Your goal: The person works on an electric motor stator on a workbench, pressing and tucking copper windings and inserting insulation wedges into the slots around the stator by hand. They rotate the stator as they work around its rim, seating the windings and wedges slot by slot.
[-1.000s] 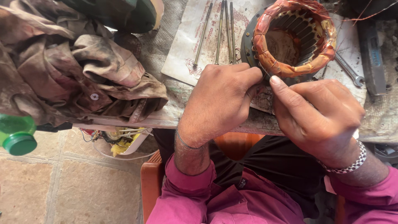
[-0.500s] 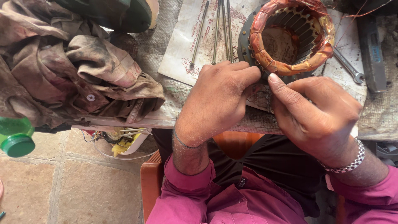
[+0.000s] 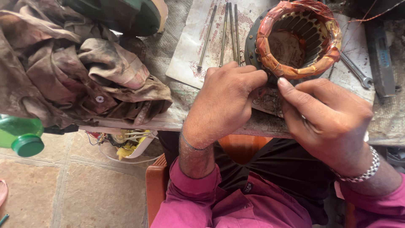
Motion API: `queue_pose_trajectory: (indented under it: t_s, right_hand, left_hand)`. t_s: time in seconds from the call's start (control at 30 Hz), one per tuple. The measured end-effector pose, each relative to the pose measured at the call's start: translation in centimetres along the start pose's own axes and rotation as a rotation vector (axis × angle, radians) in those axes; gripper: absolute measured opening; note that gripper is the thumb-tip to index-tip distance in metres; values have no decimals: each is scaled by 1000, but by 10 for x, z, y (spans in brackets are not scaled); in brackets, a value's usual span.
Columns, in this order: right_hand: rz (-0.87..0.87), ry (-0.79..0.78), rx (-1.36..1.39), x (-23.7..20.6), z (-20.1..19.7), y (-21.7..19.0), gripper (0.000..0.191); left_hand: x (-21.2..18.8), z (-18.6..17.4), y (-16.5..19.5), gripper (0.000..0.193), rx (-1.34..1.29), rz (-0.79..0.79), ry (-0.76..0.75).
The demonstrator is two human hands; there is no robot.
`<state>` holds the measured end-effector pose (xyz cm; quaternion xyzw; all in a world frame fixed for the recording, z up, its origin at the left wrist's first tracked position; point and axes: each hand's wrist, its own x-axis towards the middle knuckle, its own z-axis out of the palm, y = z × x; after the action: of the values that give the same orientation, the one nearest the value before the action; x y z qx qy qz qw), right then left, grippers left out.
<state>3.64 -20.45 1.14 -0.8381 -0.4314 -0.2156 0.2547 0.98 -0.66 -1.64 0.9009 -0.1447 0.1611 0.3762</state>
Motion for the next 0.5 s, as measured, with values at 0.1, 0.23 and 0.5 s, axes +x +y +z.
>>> queue_pose_trajectory:
  t_s: [0.1, 0.23, 0.5]
  right_hand:
    - [-42, 21, -70, -1, 4, 0, 33]
    - [-55, 12, -68, -5, 4, 1, 34]
    - [-60, 25, -80, -3, 6, 0, 34]
  left_hand:
    - [0, 1, 0, 11, 4, -12, 7]
    - [-1, 1, 0, 12, 38, -16, 0]
    - [-1, 2, -1, 8, 47, -46, -22]
